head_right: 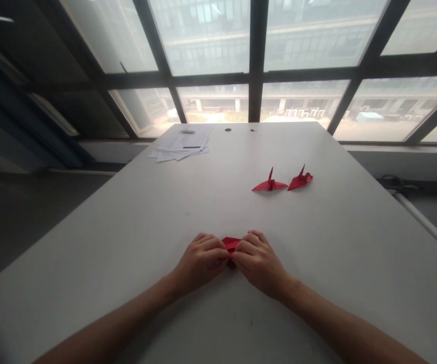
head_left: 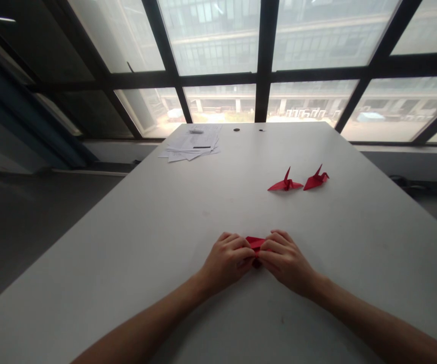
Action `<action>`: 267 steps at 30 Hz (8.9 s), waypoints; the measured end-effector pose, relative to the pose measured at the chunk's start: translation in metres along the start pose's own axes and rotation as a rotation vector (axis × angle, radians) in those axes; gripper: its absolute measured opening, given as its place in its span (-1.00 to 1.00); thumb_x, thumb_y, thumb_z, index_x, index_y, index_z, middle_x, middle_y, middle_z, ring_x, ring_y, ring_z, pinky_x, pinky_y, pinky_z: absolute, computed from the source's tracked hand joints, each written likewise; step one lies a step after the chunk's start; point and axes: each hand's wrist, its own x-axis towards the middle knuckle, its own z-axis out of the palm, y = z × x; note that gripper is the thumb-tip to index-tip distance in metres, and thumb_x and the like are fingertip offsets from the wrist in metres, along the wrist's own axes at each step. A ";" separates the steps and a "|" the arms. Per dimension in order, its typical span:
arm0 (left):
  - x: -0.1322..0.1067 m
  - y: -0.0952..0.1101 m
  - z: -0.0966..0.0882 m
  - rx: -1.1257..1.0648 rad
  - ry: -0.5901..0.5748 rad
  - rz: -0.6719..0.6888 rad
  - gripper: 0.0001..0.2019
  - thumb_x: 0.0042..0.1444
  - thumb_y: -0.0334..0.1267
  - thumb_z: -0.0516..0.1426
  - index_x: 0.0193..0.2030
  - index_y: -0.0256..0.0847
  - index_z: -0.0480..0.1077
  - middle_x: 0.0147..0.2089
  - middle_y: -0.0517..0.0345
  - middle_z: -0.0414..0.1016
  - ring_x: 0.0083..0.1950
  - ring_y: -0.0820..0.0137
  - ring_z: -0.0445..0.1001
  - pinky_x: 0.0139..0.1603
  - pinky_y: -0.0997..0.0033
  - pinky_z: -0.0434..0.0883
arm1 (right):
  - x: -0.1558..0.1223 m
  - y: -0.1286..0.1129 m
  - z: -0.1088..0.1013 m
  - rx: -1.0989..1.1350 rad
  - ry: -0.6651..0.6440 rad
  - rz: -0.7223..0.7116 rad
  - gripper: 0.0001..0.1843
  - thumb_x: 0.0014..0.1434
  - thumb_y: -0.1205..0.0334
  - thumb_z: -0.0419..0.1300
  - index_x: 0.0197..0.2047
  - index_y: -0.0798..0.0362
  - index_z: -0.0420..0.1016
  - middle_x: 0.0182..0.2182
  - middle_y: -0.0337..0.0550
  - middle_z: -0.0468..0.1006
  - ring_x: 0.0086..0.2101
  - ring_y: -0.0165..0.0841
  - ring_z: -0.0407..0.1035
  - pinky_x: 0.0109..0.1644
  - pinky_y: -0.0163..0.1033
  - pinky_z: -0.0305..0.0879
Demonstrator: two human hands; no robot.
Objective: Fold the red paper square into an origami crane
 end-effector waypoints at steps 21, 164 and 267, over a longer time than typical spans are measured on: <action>-0.001 0.002 0.000 -0.064 -0.019 -0.079 -0.93 0.10 -0.39 0.23 -0.33 -0.13 0.48 -0.29 0.21 0.56 -0.23 0.36 0.45 -0.10 0.29 0.24 | -0.002 -0.001 0.003 -0.023 0.001 0.003 -0.80 0.30 0.39 0.13 -0.34 0.00 0.50 -0.40 -0.23 0.52 -0.30 -0.36 0.31 0.17 -0.04 0.15; -0.006 0.004 0.001 0.096 -0.119 0.073 -0.85 0.28 -0.11 0.17 -0.22 -0.07 0.53 -0.24 0.18 0.54 -0.17 0.33 0.40 -0.07 0.24 0.23 | -0.014 -0.002 -0.003 0.023 -0.075 0.224 -0.82 0.16 0.47 0.14 -0.30 0.02 0.52 -0.27 -0.14 0.53 -0.18 -0.24 0.35 -0.01 -0.09 0.27; -0.003 0.022 0.003 -1.201 0.194 -0.921 -0.70 -0.05 -0.17 0.41 -0.31 -0.38 0.56 -0.30 -0.06 0.64 -0.32 0.27 0.58 -0.27 0.38 0.50 | 0.002 -0.010 0.008 0.824 0.068 0.715 -0.60 0.26 0.07 0.14 -0.56 0.06 0.28 -0.61 -0.35 0.23 -0.54 -0.48 0.09 -0.49 -0.34 0.04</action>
